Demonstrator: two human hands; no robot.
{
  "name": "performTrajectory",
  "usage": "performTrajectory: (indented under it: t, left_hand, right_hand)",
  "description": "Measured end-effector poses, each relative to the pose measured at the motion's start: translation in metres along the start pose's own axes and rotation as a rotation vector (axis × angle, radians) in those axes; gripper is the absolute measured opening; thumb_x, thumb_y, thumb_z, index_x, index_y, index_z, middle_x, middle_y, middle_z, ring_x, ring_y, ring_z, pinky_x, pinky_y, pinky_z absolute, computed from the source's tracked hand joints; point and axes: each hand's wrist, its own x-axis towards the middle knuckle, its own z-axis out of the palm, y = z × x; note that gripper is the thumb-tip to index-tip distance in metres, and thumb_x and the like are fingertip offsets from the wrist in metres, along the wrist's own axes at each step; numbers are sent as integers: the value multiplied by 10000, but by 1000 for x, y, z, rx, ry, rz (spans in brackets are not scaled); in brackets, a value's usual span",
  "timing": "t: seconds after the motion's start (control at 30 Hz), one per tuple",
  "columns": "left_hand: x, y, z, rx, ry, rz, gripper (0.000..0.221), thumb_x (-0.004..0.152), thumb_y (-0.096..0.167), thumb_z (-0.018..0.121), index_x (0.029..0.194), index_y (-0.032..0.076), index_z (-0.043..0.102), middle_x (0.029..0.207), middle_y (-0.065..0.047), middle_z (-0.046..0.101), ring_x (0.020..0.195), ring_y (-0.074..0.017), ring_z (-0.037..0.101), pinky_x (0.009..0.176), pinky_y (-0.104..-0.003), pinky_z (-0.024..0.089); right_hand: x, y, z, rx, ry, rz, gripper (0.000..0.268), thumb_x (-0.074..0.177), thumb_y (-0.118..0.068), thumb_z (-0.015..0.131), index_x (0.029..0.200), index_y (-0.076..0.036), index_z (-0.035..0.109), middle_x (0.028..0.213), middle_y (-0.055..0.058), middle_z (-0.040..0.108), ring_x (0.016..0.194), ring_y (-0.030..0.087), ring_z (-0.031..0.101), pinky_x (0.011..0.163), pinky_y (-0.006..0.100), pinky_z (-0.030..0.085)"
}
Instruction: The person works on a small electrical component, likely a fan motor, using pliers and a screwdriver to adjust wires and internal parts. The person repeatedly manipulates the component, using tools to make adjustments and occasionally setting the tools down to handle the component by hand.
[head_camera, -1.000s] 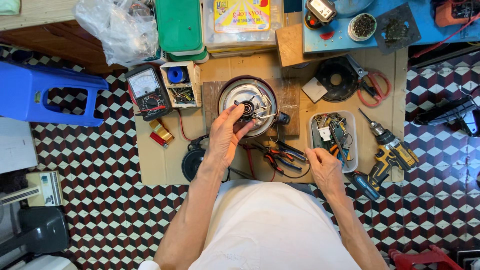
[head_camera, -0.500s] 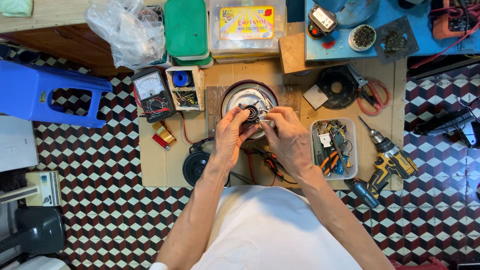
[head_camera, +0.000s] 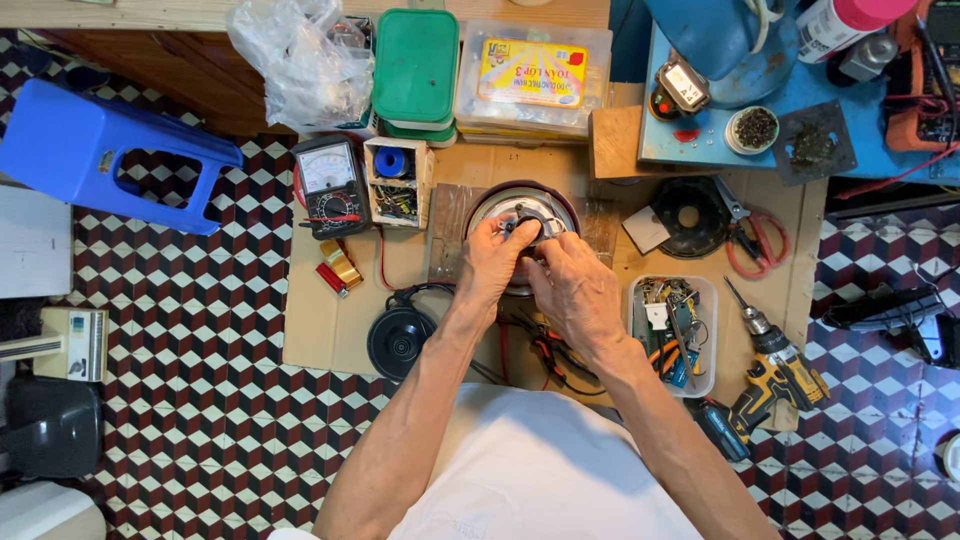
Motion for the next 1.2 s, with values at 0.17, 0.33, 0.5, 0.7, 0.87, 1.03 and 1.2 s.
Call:
performTrajectory:
  t: [0.17,0.33,0.5,0.7,0.87,1.03,1.2]
  left_hand:
    - [13,-10,8,-6,41,33,531,851,297,788,1254,4,607,991,-93,740,816,-130,679,683,-268,562]
    - [23,-27,13,-126,84,32,452,849,295,789,1181,15,664,968,-74,749,816,-129,669,670,-258,537]
    - [23,-38,22,-164,168,80,412,870,264,802,1148,-13,675,961,-69,736,814,-116,645,672,-258,530]
    - [16,-21,18,-175,89,-8,351,860,254,779,1116,29,693,924,-57,743,788,-117,665,648,-265,565]
    - [15,-5,8,-79,-6,-66,324,876,267,786,1060,15,699,917,-39,723,781,-112,670,645,-282,621]
    - [15,-12,15,-167,25,-44,300,857,263,790,1045,50,693,906,-12,720,777,-91,670,629,-269,604]
    - [16,-22,31,-260,147,-2,282,853,247,790,1050,62,708,849,-13,711,724,-96,641,588,-267,564]
  right_hand:
    - [5,5,6,-30,-21,18,130,924,-130,715,895,-43,621,884,131,601,840,339,643,712,440,528]
    - [8,7,9,-49,60,-40,133,894,-126,737,868,-47,635,848,119,602,812,327,640,695,436,522]
    - [7,9,9,-68,91,-30,141,880,-123,753,851,-51,635,822,103,595,791,299,637,694,422,525]
    - [8,15,4,-38,2,-66,132,891,-117,736,847,-43,635,831,108,591,812,301,636,683,419,526]
    - [10,18,-3,30,-35,-84,113,902,-112,724,864,-43,642,849,107,595,829,311,634,685,422,522]
    - [10,14,-1,16,-8,-53,121,894,-102,729,845,-42,636,828,112,588,809,308,628,675,427,518]
    - [8,9,-2,-15,67,-52,106,878,-87,730,854,-48,634,834,110,592,811,310,627,676,431,515]
